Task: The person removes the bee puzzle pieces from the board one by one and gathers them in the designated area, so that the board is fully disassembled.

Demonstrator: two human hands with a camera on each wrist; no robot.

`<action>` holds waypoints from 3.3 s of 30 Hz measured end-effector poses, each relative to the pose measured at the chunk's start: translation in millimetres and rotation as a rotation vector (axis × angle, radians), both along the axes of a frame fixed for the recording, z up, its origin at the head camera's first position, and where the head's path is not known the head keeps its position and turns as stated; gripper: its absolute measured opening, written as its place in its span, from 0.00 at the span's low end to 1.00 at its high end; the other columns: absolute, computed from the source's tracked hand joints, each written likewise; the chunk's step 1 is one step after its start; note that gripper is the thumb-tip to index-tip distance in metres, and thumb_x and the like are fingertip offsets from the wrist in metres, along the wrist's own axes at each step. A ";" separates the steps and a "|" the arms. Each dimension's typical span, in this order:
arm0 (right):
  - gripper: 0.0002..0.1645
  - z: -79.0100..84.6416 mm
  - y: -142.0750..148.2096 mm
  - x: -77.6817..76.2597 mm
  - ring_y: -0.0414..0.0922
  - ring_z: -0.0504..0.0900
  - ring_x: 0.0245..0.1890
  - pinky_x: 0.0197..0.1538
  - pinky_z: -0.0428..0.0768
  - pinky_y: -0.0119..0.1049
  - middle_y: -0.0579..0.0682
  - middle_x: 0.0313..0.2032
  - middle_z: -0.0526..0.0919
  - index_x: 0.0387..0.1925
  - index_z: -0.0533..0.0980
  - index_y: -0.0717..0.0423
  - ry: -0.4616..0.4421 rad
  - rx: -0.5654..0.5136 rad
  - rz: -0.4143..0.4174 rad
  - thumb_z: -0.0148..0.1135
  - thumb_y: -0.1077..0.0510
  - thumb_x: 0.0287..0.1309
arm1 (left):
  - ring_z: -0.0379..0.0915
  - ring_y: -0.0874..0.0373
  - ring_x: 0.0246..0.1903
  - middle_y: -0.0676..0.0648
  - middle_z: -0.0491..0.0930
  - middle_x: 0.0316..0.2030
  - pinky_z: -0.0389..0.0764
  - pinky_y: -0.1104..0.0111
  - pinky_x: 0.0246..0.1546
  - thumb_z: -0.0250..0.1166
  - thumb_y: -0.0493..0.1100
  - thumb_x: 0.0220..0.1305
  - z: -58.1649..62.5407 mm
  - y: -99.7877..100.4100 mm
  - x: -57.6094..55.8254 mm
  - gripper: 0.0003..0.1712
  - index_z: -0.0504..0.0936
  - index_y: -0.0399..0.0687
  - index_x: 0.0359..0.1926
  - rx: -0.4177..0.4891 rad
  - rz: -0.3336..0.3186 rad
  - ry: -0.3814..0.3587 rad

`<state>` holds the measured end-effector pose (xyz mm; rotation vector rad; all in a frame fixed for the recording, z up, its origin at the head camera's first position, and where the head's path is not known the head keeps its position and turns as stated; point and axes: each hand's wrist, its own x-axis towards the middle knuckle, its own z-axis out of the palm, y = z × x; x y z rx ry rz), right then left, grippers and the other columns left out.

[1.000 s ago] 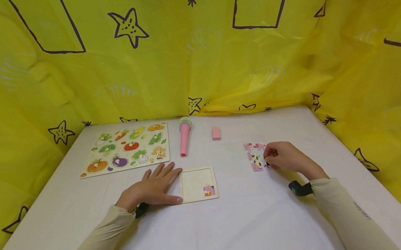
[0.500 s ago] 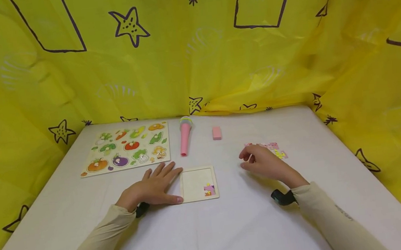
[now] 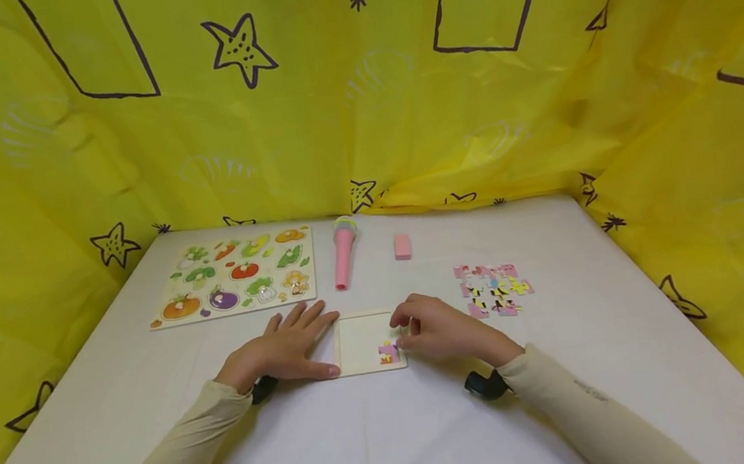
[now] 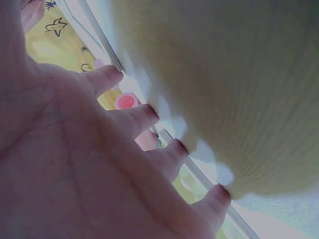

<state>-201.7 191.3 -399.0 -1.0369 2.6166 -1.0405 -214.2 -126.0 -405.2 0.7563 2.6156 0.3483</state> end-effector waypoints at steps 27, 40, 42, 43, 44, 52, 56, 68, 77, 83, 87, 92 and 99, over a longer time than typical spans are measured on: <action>0.06 -6.6 -20.6 6.6 0.43 0.73 0.39 0.42 0.74 0.35 0.47 0.41 0.74 0.45 0.81 0.55 -0.090 0.024 0.054 0.70 0.62 0.69 | 0.32 0.35 0.83 0.38 0.44 0.85 0.39 0.31 0.75 0.70 0.70 0.67 10.8 0.8 3.7 0.58 0.55 0.51 0.85 -0.006 -0.004 0.000; 0.07 -10.1 -22.6 3.4 0.41 0.76 0.34 0.39 0.76 0.33 0.43 0.34 0.80 0.42 0.81 0.55 -0.115 -0.061 -0.012 0.63 0.69 0.71 | 0.30 0.34 0.83 0.37 0.43 0.85 0.37 0.31 0.75 0.70 0.70 0.67 7.1 1.2 2.5 0.59 0.54 0.50 0.86 -0.015 -0.008 -0.002; 0.05 -10.2 -23.0 3.4 0.42 0.76 0.35 0.39 0.77 0.33 0.43 0.33 0.79 0.43 0.80 0.56 -0.125 -0.057 -0.031 0.64 0.68 0.71 | 0.30 0.34 0.83 0.37 0.43 0.85 0.37 0.31 0.75 0.70 0.71 0.67 6.7 1.0 2.7 0.59 0.54 0.51 0.86 -0.012 -0.009 -0.004; 0.05 -9.9 -23.2 3.7 0.42 0.76 0.35 0.39 0.77 0.33 0.43 0.33 0.79 0.43 0.80 0.57 -0.131 -0.054 -0.041 0.64 0.68 0.71 | 0.31 0.34 0.83 0.38 0.43 0.85 0.38 0.31 0.75 0.69 0.72 0.66 6.5 0.9 2.8 0.59 0.54 0.51 0.86 -0.009 -0.009 -0.002; 0.05 -9.8 -23.3 3.6 0.43 0.76 0.35 0.39 0.77 0.33 0.44 0.33 0.79 0.43 0.80 0.57 -0.136 -0.052 -0.048 0.65 0.68 0.71 | 0.31 0.34 0.83 0.38 0.43 0.85 0.37 0.30 0.75 0.69 0.73 0.66 5.7 0.7 2.7 0.60 0.54 0.52 0.86 -0.004 -0.009 -0.002; 0.03 -7.9 -22.9 3.0 0.45 0.77 0.36 0.41 0.77 0.34 0.45 0.34 0.80 0.43 0.80 0.58 -0.168 -0.059 -0.069 0.66 0.67 0.70 | 0.31 0.35 0.83 0.38 0.44 0.85 0.38 0.30 0.75 0.70 0.72 0.66 7.8 0.9 3.2 0.59 0.54 0.52 0.86 -0.009 -0.003 -0.006; 0.03 -7.5 -21.3 1.8 0.45 0.78 0.37 0.43 0.78 0.34 0.45 0.35 0.81 0.43 0.80 0.58 -0.163 -0.070 -0.081 0.65 0.67 0.71 | 0.31 0.35 0.83 0.39 0.43 0.85 0.38 0.31 0.75 0.70 0.71 0.66 7.1 1.0 1.8 0.59 0.54 0.52 0.86 -0.017 -0.001 -0.005; 0.05 -0.3 -6.1 1.9 0.47 0.78 0.40 0.45 0.79 0.36 0.47 0.37 0.81 0.42 0.80 0.58 -0.143 -0.109 -0.156 0.62 0.69 0.71 | 0.30 0.36 0.83 0.39 0.43 0.85 0.38 0.31 0.75 0.70 0.69 0.67 9.8 1.8 2.3 0.58 0.54 0.52 0.86 -0.021 0.001 -0.007; 0.02 5.4 18.1 -0.3 0.48 0.78 0.39 0.44 0.79 0.35 0.48 0.37 0.82 0.44 0.80 0.60 -0.138 -0.104 -0.244 0.63 0.67 0.72 | 0.28 0.35 0.83 0.40 0.40 0.86 0.35 0.30 0.75 0.70 0.70 0.67 -7.7 -1.6 -4.6 0.59 0.52 0.53 0.87 0.009 -0.001 -0.001; 0.02 12.3 41.0 1.0 0.49 0.79 0.41 0.44 0.80 0.33 0.51 0.40 0.83 0.44 0.80 0.62 -0.120 -0.149 -0.302 0.65 0.67 0.72 | 0.29 0.34 0.83 0.38 0.41 0.86 0.36 0.30 0.75 0.70 0.69 0.67 2.8 -0.6 -0.3 0.59 0.54 0.51 0.86 0.006 -0.005 -0.010; 0.05 14.4 59.4 3.5 0.49 0.80 0.40 0.42 0.82 0.33 0.54 0.42 0.84 0.47 0.79 0.65 -0.142 -0.191 -0.328 0.64 0.68 0.72 | 0.31 0.35 0.83 0.38 0.43 0.85 0.38 0.31 0.75 0.70 0.69 0.67 8.3 0.9 2.4 0.58 0.55 0.51 0.85 -0.006 -0.005 -0.014; 0.09 17.7 83.0 3.5 0.50 0.79 0.38 0.39 0.83 0.35 0.58 0.43 0.84 0.51 0.78 0.68 -0.199 -0.189 -0.401 0.62 0.67 0.75 | 0.30 0.36 0.83 0.39 0.42 0.86 0.38 0.31 0.75 0.70 0.70 0.67 6.1 1.2 1.3 0.58 0.53 0.52 0.86 -0.026 -0.001 -0.021; 0.12 22.1 115.3 -1.5 0.53 0.78 0.41 0.41 0.81 0.32 0.60 0.46 0.84 0.55 0.78 0.68 -0.134 -0.083 -0.514 0.59 0.65 0.78 | 0.28 0.36 0.83 0.39 0.40 0.86 0.36 0.31 0.76 0.70 0.70 0.68 5.2 -0.3 -1.9 0.58 0.53 0.53 0.86 -0.022 0.003 -0.020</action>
